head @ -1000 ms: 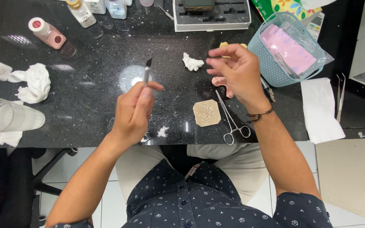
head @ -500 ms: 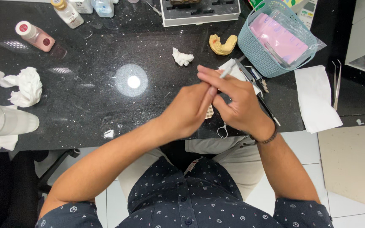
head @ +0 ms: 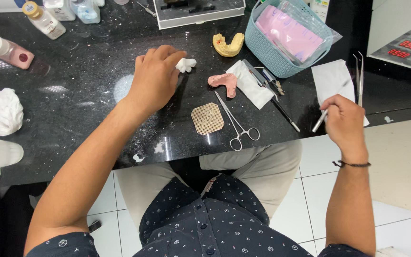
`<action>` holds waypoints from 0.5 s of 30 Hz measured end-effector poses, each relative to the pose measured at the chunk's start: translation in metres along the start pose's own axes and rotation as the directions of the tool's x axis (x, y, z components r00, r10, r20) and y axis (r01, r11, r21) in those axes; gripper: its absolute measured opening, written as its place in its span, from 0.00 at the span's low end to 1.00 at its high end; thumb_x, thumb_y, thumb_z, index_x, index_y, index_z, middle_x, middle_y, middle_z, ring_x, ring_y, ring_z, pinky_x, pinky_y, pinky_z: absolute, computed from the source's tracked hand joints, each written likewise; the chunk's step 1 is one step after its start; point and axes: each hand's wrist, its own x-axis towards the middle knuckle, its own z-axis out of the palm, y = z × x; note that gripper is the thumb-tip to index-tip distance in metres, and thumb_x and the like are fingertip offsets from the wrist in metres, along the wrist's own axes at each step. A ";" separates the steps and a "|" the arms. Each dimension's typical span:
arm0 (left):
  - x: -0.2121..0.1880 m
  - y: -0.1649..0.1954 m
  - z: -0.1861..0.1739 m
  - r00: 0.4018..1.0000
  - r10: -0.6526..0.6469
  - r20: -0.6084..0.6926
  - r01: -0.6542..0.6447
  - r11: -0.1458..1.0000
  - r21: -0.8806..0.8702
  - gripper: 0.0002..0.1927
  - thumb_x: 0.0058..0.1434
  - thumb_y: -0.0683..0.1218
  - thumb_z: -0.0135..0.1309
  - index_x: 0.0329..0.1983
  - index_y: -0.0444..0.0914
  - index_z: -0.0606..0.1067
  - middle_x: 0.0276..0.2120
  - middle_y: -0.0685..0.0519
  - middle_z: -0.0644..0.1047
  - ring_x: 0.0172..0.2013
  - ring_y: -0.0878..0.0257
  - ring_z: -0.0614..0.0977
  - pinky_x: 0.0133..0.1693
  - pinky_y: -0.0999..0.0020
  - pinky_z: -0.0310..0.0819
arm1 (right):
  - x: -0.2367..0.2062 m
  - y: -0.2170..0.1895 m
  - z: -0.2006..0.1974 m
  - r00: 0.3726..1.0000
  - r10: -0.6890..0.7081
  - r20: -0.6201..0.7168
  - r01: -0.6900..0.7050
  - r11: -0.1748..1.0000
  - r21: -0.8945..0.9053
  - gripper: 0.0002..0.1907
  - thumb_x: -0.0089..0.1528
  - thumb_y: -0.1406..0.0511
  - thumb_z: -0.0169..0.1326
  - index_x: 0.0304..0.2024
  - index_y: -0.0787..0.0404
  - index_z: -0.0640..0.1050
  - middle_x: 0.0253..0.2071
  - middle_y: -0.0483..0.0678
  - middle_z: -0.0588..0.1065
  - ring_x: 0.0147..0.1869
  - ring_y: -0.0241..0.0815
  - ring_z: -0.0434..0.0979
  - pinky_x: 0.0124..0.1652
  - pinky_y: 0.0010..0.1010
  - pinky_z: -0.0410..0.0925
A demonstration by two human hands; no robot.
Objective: The person sits at a dental lab bench, opens a small pink bottle and uses a brush to apply liquid onto pink dental impression models. They then fit together the upper and lower denture models, read a pink work order form, place a purple item into a basket, and rub their hands.
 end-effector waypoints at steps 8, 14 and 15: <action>0.007 -0.012 0.032 0.984 -0.060 0.165 0.035 0.988 0.154 0.20 0.58 0.37 0.58 0.55 0.40 0.80 0.51 0.46 0.77 0.51 0.46 0.76 0.49 0.49 0.67 | 0.030 -0.004 0.020 0.965 -0.262 0.005 0.255 0.931 -0.260 0.02 0.64 0.73 0.54 0.37 0.64 0.78 0.36 0.54 0.73 0.39 0.55 0.75 0.38 0.42 0.69; 0.012 -0.020 0.025 0.998 -0.063 0.019 0.065 0.989 -0.132 0.12 0.63 0.35 0.55 0.49 0.33 0.81 0.41 0.41 0.80 0.43 0.45 0.81 0.45 0.53 0.76 | 0.025 -0.029 0.026 0.976 -0.215 0.023 0.215 0.957 -0.194 0.06 0.63 0.72 0.60 0.43 0.62 0.78 0.37 0.51 0.72 0.36 0.48 0.74 0.37 0.38 0.69; 0.013 -0.019 0.023 0.989 -0.138 0.043 0.144 0.969 -0.201 0.11 0.64 0.37 0.56 0.49 0.33 0.81 0.39 0.41 0.81 0.39 0.49 0.82 0.43 0.56 0.77 | 0.024 -0.034 0.026 0.981 -0.191 0.012 0.190 0.965 -0.182 0.07 0.64 0.72 0.60 0.44 0.62 0.78 0.37 0.51 0.72 0.35 0.47 0.73 0.37 0.37 0.69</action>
